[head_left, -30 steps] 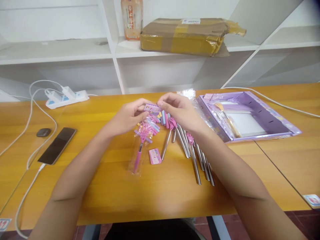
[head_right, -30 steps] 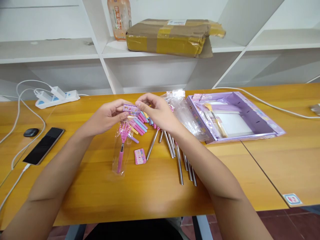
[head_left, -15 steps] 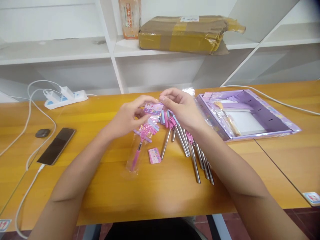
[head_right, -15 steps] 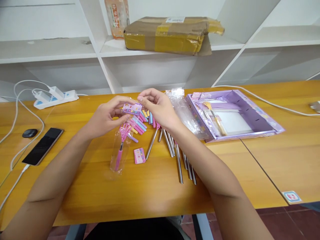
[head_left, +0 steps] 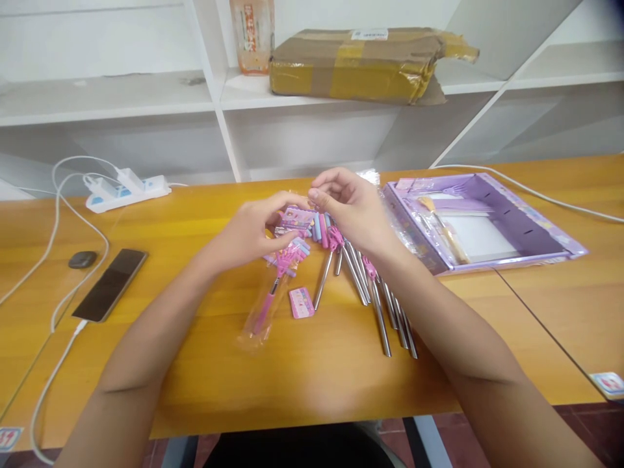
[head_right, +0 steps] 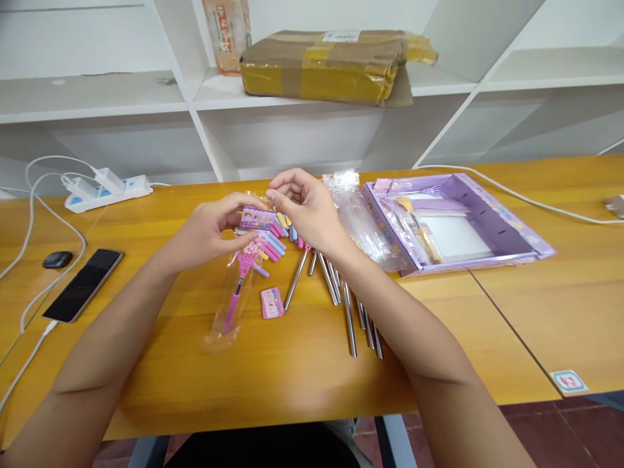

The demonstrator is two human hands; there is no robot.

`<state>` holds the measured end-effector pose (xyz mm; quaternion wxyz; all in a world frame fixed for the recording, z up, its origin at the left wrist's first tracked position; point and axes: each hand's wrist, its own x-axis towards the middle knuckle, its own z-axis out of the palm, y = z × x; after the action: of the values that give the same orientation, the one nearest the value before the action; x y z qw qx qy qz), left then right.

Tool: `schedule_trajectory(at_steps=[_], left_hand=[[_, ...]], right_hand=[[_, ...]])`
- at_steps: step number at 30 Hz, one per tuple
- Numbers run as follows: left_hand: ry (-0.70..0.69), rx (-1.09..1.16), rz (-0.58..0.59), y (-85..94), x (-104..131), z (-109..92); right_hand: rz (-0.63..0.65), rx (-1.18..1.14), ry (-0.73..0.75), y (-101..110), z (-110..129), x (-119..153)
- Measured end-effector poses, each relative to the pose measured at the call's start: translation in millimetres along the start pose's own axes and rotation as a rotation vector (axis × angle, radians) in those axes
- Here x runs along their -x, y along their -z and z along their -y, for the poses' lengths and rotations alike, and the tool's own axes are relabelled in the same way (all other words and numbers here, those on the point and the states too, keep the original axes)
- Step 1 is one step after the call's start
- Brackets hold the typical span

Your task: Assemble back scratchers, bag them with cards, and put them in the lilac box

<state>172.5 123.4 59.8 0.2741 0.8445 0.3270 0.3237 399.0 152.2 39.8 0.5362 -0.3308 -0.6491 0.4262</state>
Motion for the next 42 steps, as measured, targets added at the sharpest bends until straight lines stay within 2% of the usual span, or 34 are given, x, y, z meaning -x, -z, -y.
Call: schedule_trajectory(at_steps=[7, 11, 15, 18, 25, 33, 42], left_hand=[[0.027, -0.099, 0.027, 2.0, -1, -2], [0.025, -0.056, 0.027, 2.2, -1, -1], [0.089, 0.159, -0.049, -0.6, 0, 4], [0.117, 0.248, -0.049, -1.7, 0, 8], [0.126, 0.158, -0.038, 0.8, -1, 11], [0.165, 0.195, -0.046, 6.5, 0, 10], [0.172, 0.147, -0.071, 5.4, 0, 21]], right_hand=[[-0.026, 0.063, 0.012, -2, 2, 1], [-0.038, 0.08, 0.0, -2, 5, 2], [0.049, 0.031, -0.035, 2, 10, 3], [0.13, 0.058, -0.045, 2, 13, 4], [0.231, 0.17, -0.101, -5, 13, 7], [0.313, 0.199, -0.189, -4, 9, 9], [0.242, 0.358, -0.081, -12, -6, 11]])
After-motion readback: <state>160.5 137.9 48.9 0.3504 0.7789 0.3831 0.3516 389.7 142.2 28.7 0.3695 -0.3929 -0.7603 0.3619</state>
